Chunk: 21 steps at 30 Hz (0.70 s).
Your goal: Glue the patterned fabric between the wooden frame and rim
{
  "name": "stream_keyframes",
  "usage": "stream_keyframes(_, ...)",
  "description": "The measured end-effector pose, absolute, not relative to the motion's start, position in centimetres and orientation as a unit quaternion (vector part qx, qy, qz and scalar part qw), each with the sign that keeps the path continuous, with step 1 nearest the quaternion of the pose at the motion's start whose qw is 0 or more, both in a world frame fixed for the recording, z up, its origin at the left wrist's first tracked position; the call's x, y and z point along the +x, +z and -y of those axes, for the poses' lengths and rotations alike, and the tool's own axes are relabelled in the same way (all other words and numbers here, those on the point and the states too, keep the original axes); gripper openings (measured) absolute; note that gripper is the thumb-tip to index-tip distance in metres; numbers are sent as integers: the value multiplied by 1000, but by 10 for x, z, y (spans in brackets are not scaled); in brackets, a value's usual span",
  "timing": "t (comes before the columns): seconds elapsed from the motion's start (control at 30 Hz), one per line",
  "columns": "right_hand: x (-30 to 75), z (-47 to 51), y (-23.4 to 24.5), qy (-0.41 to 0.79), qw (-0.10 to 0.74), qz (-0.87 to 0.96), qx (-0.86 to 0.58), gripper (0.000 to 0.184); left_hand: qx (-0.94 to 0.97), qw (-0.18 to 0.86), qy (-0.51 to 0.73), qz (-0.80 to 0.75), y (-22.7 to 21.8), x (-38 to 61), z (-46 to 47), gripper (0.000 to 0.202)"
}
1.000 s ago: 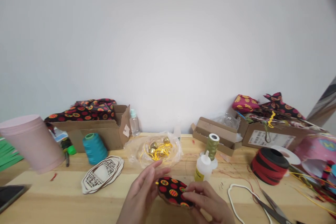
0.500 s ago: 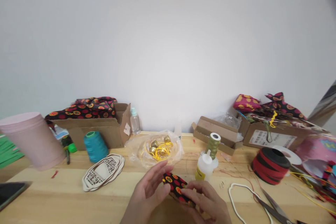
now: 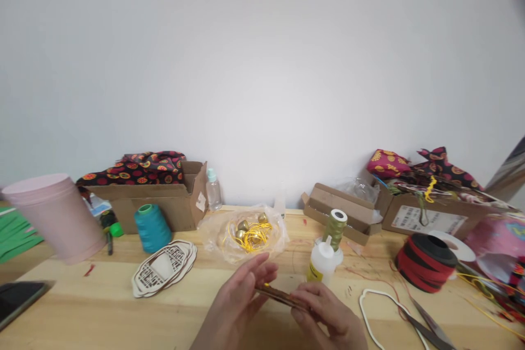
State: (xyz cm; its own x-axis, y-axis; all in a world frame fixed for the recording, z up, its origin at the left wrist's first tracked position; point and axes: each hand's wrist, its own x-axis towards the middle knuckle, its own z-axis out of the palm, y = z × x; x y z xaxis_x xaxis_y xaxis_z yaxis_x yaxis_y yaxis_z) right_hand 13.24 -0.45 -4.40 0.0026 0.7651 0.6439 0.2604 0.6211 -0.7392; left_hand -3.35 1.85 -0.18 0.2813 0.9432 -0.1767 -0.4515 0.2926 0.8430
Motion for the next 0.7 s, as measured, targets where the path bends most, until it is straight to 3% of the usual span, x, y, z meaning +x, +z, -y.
stream_keyframes(0.33, 135, 6, -43, 200, 525, 737, -376, 31, 362, 741, 450, -342, -11, -34, -16, 39)
stream_keyframes(0.5, 139, 7, -36, 224, 529, 730, -371, 35, 336, 790, 429, -281, -8, -35, -15, 39)
stream_keyframes(0.7, 134, 7, -38, 286, 575, 675, -364, 23, 294, 839, 409, -206, -9, -35, -17, 38)
